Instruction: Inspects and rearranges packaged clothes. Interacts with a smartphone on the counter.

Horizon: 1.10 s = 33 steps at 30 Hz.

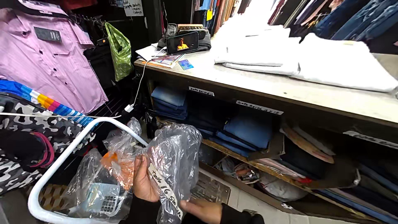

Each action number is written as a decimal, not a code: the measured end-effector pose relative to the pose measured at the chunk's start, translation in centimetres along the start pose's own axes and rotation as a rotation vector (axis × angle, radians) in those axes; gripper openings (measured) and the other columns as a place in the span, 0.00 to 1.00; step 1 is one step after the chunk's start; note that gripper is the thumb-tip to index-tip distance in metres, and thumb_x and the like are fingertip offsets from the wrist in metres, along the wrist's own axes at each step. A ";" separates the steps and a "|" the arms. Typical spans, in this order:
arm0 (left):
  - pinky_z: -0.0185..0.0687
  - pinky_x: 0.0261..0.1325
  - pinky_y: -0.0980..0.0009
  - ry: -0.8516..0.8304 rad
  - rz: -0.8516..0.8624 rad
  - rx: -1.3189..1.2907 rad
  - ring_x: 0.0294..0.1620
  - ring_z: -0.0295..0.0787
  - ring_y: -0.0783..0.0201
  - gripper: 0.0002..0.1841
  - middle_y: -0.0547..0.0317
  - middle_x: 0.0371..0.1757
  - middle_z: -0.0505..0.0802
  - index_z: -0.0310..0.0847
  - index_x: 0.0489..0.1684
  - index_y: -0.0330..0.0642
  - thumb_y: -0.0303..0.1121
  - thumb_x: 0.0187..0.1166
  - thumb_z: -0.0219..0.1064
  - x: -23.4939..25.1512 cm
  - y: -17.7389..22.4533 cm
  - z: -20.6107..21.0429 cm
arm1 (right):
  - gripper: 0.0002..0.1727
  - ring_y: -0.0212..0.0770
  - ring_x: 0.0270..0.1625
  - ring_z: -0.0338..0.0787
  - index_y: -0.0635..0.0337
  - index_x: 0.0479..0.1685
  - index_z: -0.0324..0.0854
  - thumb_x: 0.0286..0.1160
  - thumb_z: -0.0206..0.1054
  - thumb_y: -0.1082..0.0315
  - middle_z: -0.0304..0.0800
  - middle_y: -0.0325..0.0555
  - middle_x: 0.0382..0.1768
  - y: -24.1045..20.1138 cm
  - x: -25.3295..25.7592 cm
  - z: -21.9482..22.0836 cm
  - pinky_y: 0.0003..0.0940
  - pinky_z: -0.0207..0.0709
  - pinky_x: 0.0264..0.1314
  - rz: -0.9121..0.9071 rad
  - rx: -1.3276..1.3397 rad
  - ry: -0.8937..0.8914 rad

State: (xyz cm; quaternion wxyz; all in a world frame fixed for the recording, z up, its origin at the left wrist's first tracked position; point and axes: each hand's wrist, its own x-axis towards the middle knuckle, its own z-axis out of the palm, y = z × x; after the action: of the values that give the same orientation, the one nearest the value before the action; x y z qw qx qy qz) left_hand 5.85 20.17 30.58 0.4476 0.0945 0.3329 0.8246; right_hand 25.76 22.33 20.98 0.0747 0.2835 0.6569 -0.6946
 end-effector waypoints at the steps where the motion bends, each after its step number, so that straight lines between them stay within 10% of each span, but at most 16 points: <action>1: 0.95 0.46 0.67 -0.016 -0.006 -0.032 0.45 0.96 0.66 0.17 0.58 0.46 0.95 0.68 0.62 0.44 0.28 0.91 0.32 0.1 0.0 0.0 | 0.43 0.47 0.71 0.86 0.63 0.70 0.82 0.83 0.48 0.30 0.89 0.55 0.64 -0.2 0.8 0.2 0.53 0.71 0.80 -0.015 0.018 -0.009; 3: 0.95 0.47 0.66 -0.023 -0.002 -0.059 0.46 0.96 0.64 0.17 0.56 0.46 0.95 0.69 0.61 0.43 0.28 0.90 0.34 0.5 0.1 -0.1 | 0.22 0.35 0.51 0.90 0.58 0.52 0.88 0.80 0.67 0.47 0.93 0.42 0.45 0.4 2.4 0.6 0.40 0.83 0.60 -0.146 0.299 0.129; 7: 0.96 0.46 0.65 -0.015 0.042 -0.090 0.44 0.96 0.64 0.16 0.57 0.44 0.94 0.70 0.59 0.45 0.29 0.91 0.35 1.3 1.1 -1.1 | 0.07 0.34 0.40 0.90 0.55 0.45 0.84 0.82 0.65 0.63 0.90 0.38 0.37 1.4 3.4 -1.5 0.37 0.86 0.45 -0.411 0.657 0.465; 14: 0.92 0.34 0.72 0.124 0.058 0.040 0.29 0.93 0.71 0.13 0.68 0.30 0.91 0.68 0.50 0.51 0.31 0.93 0.35 2.0 1.5 -3.0 | 0.08 0.36 0.43 0.90 0.62 0.54 0.76 0.88 0.55 0.70 0.89 0.43 0.38 0.7 2.2 -3.9 0.36 0.86 0.52 -0.713 0.513 0.801; 19: 0.95 0.41 0.64 0.079 -0.079 0.152 0.36 0.95 0.64 0.12 0.59 0.37 0.93 0.69 0.56 0.42 0.37 0.91 0.43 1.4 1.0 -3.4 | 0.06 0.30 0.35 0.85 0.60 0.51 0.76 0.87 0.56 0.70 0.83 0.36 0.32 0.5 1.8 -4.2 0.27 0.82 0.42 -0.713 0.402 0.864; 23: 0.94 0.38 0.64 0.138 -0.230 0.202 0.30 0.94 0.62 0.06 0.53 0.32 0.93 0.72 0.50 0.37 0.24 0.83 0.53 0.8 0.7 -3.7 | 0.06 0.33 0.37 0.87 0.61 0.50 0.81 0.84 0.62 0.69 0.86 0.39 0.34 2.1 0.9 -6.1 0.30 0.84 0.43 -0.609 0.203 0.844; 27: 0.94 0.41 0.64 0.116 -0.126 0.247 0.33 0.94 0.63 0.10 0.53 0.35 0.93 0.72 0.51 0.35 0.22 0.74 0.58 0.2 0.6 -3.6 | 0.15 0.38 0.55 0.91 0.57 0.59 0.82 0.81 0.67 0.60 0.90 0.42 0.52 3.2 -0.8 -9.3 0.38 0.89 0.57 -0.413 -0.241 0.910; 33: 0.88 0.46 0.77 -0.277 0.197 0.598 0.35 0.91 0.80 0.07 0.76 0.31 0.95 0.91 0.34 0.56 0.42 0.80 0.69 -1.0 -0.4 -3.9 | 0.12 0.35 0.58 0.90 0.54 0.53 0.90 0.86 0.62 0.63 0.93 0.41 0.53 -6.5 -0.8 -5.8 0.36 0.85 0.65 -0.811 -0.454 0.742</action>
State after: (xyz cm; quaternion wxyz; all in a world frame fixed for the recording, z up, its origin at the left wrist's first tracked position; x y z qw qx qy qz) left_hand 4.89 17.67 27.49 0.3591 0.3643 0.4851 0.7092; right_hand 25.07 28.42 27.16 -0.3725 0.2107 0.8271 -0.3644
